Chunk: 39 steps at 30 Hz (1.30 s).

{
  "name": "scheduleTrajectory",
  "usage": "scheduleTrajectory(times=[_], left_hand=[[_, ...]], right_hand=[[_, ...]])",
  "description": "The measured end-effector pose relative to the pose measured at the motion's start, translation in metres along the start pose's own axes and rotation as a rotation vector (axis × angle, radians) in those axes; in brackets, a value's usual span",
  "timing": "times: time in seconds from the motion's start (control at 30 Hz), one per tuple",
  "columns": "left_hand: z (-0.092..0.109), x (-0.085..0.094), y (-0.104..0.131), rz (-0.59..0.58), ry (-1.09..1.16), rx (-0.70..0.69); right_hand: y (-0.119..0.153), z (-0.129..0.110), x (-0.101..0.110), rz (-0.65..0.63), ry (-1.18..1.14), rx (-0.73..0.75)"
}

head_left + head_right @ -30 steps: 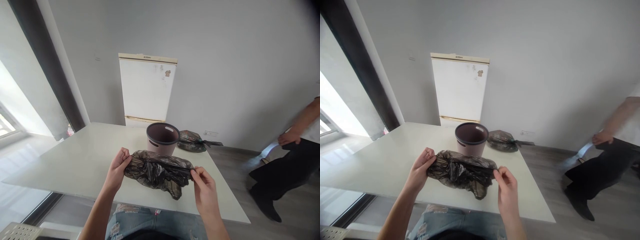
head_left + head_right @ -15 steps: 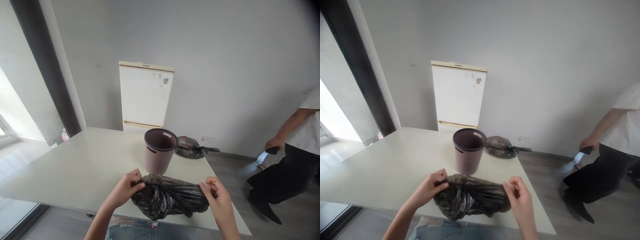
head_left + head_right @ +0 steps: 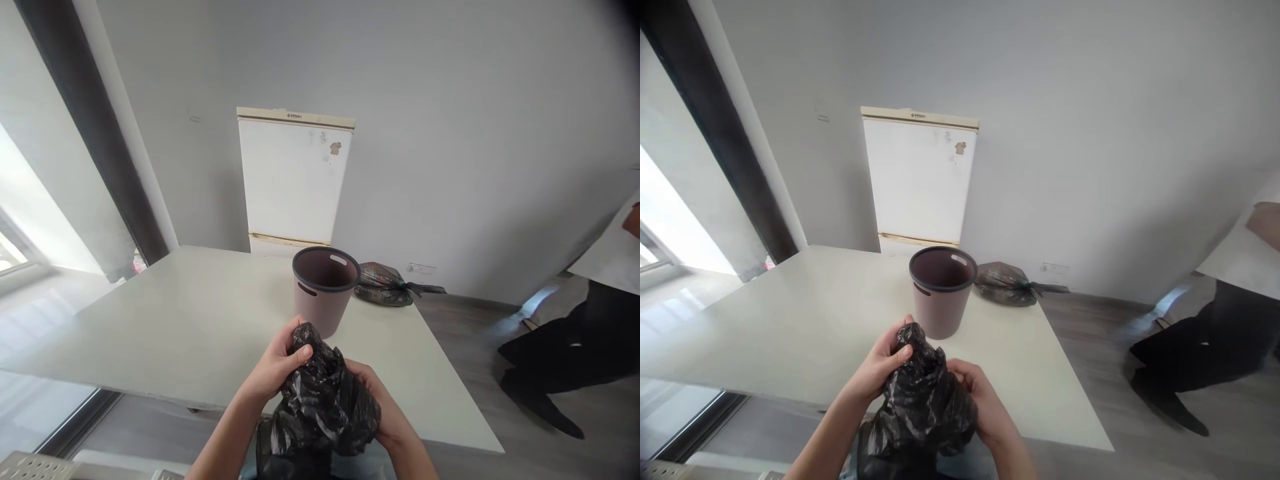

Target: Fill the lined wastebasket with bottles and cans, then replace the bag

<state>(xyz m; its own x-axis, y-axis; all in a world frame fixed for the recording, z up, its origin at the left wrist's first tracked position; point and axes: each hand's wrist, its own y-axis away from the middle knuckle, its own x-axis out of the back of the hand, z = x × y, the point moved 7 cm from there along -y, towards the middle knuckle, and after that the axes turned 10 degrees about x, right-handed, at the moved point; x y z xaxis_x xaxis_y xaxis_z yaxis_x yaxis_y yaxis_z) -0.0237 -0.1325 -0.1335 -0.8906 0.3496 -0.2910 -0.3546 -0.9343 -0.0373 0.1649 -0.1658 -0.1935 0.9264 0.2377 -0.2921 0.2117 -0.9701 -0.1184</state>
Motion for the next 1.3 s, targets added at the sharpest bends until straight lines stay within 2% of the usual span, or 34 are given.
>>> scheduleTrajectory(times=[0.07,0.1,0.17,0.23,0.33,0.4,0.43,0.5,0.6,0.67,0.73,0.8,0.87,0.93,1.0,1.03,1.07,1.1,1.17,1.23,1.3], left_hand=[[0.005,0.006,0.000,-0.015,-0.109,0.001],[0.008,0.014,0.001,-0.008,-0.174,0.013],[0.012,0.033,0.001,0.011,-0.335,0.029],[0.016,0.052,0.001,0.035,-0.463,0.023],[0.022,0.074,0.004,0.151,-0.421,-0.021],[0.025,0.070,0.008,0.222,-0.362,-0.084],[0.025,0.060,0.010,0.214,-0.358,-0.105],[0.019,0.025,0.013,0.123,-0.418,-0.115],[0.001,-0.027,0.015,0.018,-0.582,-0.114],[-0.008,-0.038,0.011,0.042,-0.629,-0.121],[-0.009,-0.027,0.006,0.148,-0.560,-0.120],[-0.002,0.000,0.003,0.314,-0.385,-0.135],[0.004,0.028,0.003,0.443,-0.160,-0.147],[0.006,0.047,0.004,0.504,0.014,-0.135],[0.005,0.058,0.003,0.530,0.084,-0.116],[0.005,0.062,0.001,0.536,0.084,-0.113],[0.004,0.066,0.000,0.539,0.070,-0.113],[0.004,0.071,-0.002,0.544,0.048,-0.108],[0.003,0.080,-0.003,0.595,-0.023,-0.081],[0.007,0.088,0.005,0.735,-0.153,-0.067],[0.021,0.083,0.028,0.934,-0.344,-0.167]], right_hand=[[-0.003,-0.004,0.015,0.025,0.061,0.000],[-0.005,-0.014,0.028,0.056,0.112,0.050],[-0.005,-0.048,0.055,0.115,0.223,0.236],[-0.001,-0.084,0.074,0.122,0.308,0.416],[0.009,-0.119,0.095,0.202,0.379,0.557],[0.015,-0.124,0.100,0.308,0.433,0.548],[0.017,-0.123,0.097,0.348,0.456,0.522],[0.018,-0.113,0.080,0.358,0.473,0.453],[0.010,-0.094,0.041,0.226,0.369,0.335],[0.005,-0.090,0.029,0.194,0.280,0.297],[0.001,-0.095,0.036,0.249,0.275,0.327],[0.001,-0.100,0.054,0.352,0.369,0.386],[0.000,-0.092,0.064,0.359,0.423,0.373],[-0.001,-0.066,0.057,0.228,0.363,0.268],[0.002,-0.033,0.038,0.020,0.272,0.127],[0.004,-0.019,0.028,-0.055,0.241,0.077],[0.006,-0.010,0.024,-0.059,0.204,0.062],[0.007,-0.006,0.022,-0.028,0.164,0.060],[0.007,-0.009,0.029,0.115,0.074,0.088],[0.006,-0.021,0.037,0.235,-0.006,0.107],[0.005,-0.035,0.039,0.290,-0.061,0.107]])
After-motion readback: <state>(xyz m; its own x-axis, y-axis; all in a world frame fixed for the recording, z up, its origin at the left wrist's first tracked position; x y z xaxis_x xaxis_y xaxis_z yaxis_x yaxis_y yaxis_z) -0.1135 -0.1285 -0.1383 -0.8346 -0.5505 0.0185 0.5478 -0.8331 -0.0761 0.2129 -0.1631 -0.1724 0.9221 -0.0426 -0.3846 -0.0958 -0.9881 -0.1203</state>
